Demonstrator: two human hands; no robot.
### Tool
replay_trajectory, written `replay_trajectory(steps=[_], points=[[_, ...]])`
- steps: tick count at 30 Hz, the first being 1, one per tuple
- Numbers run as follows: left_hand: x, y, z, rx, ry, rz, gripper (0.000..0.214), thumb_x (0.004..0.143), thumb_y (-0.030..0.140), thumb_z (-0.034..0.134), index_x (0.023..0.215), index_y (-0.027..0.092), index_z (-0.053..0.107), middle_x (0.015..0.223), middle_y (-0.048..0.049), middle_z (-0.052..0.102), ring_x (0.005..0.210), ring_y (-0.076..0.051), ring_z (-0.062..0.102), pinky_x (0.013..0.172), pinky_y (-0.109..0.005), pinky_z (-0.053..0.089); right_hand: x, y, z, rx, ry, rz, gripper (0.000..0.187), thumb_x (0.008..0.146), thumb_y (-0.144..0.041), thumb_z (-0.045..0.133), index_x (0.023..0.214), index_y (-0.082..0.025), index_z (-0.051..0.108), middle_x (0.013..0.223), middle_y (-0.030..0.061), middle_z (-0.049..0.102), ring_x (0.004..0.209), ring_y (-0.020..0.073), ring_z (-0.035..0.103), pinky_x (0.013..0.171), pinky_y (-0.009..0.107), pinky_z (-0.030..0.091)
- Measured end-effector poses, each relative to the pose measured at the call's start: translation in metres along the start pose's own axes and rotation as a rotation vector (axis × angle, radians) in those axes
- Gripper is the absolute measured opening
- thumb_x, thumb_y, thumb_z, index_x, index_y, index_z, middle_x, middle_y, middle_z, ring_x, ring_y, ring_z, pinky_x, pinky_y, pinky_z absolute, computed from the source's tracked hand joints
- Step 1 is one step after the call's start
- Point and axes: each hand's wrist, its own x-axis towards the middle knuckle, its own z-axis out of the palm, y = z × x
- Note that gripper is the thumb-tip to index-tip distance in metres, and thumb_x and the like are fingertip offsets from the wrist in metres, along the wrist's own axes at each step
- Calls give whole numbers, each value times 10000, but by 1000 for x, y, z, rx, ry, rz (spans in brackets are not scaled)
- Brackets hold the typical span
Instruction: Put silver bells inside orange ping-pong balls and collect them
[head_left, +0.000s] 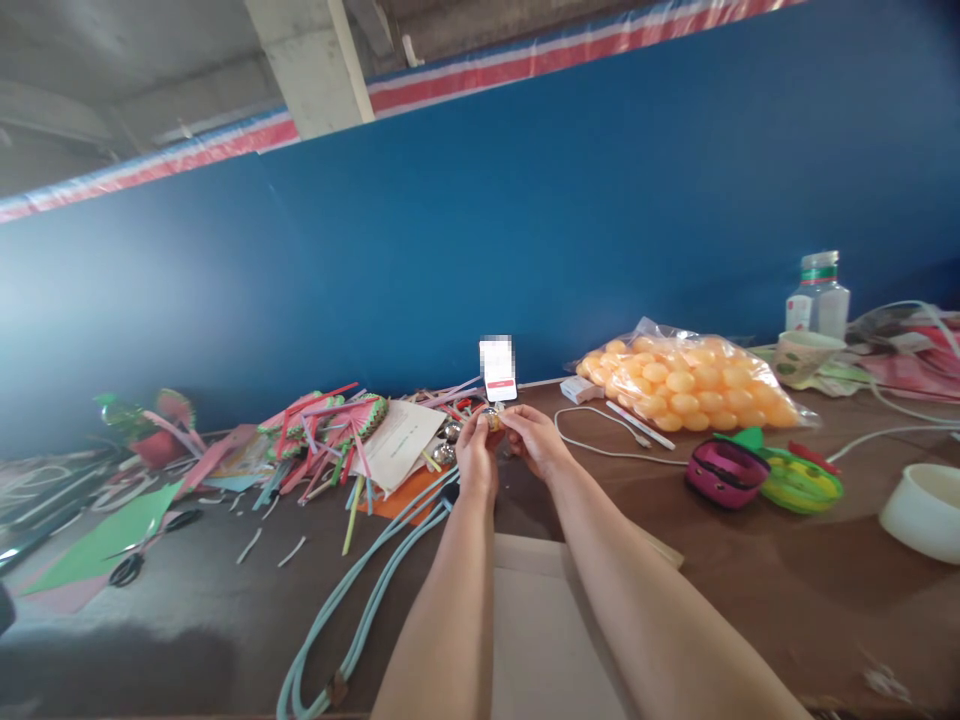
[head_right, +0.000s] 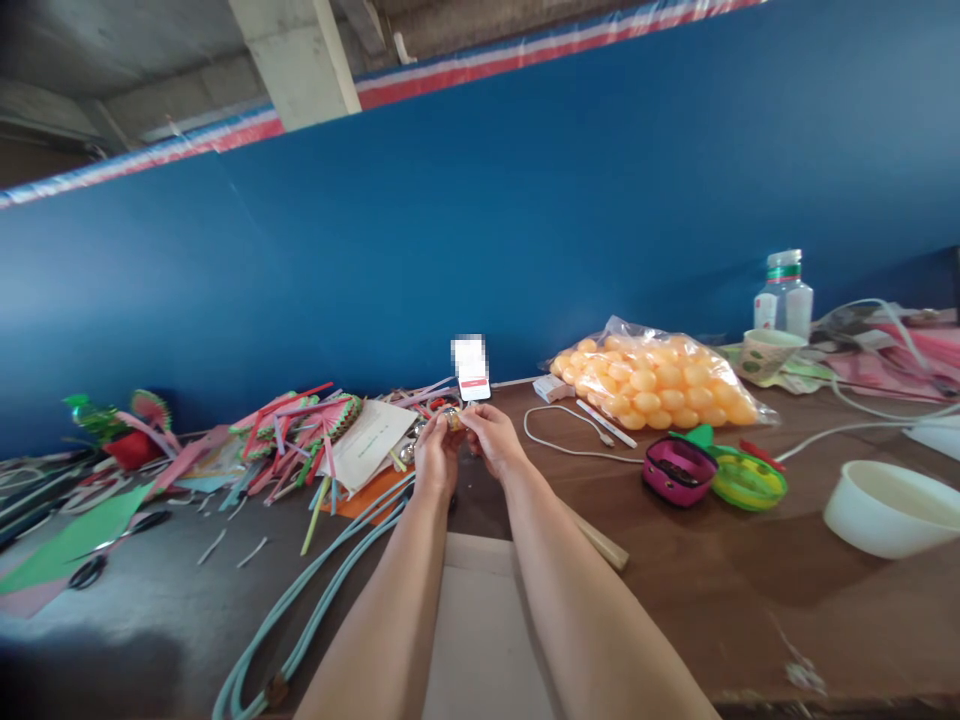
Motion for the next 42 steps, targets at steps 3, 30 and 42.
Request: replay_trajectory(steps=[3, 30, 42], points=[[0, 0, 1, -4, -1, 17, 363, 683, 376, 768, 950, 139, 705, 824, -61, 695, 717, -162, 646, 771, -336, 502, -1, 0, 0, 26, -19, -5, 340, 552, -366, 833, 645, -179, 564, 505, -51, 518, 436, 56, 404, 398, 183, 296], [1, -1, 1, 95, 50, 42, 425, 674, 437, 767, 981, 155, 691, 875, -61, 698, 751, -164, 647, 755, -325, 510, -2, 2, 2, 19, 24, -35, 312, 562, -377, 813, 682, -173, 610, 520, -49, 505, 464, 62, 392, 423, 192, 298], [2, -3, 0, 159, 15, 38, 455, 677, 415, 777, 1042, 161, 680, 929, -65, 696, 782, -167, 647, 763, -319, 502, 1, 4, 2, 15, -18, -20, 362, 559, -426, 827, 637, -177, 576, 498, -53, 495, 445, 67, 413, 417, 202, 309]])
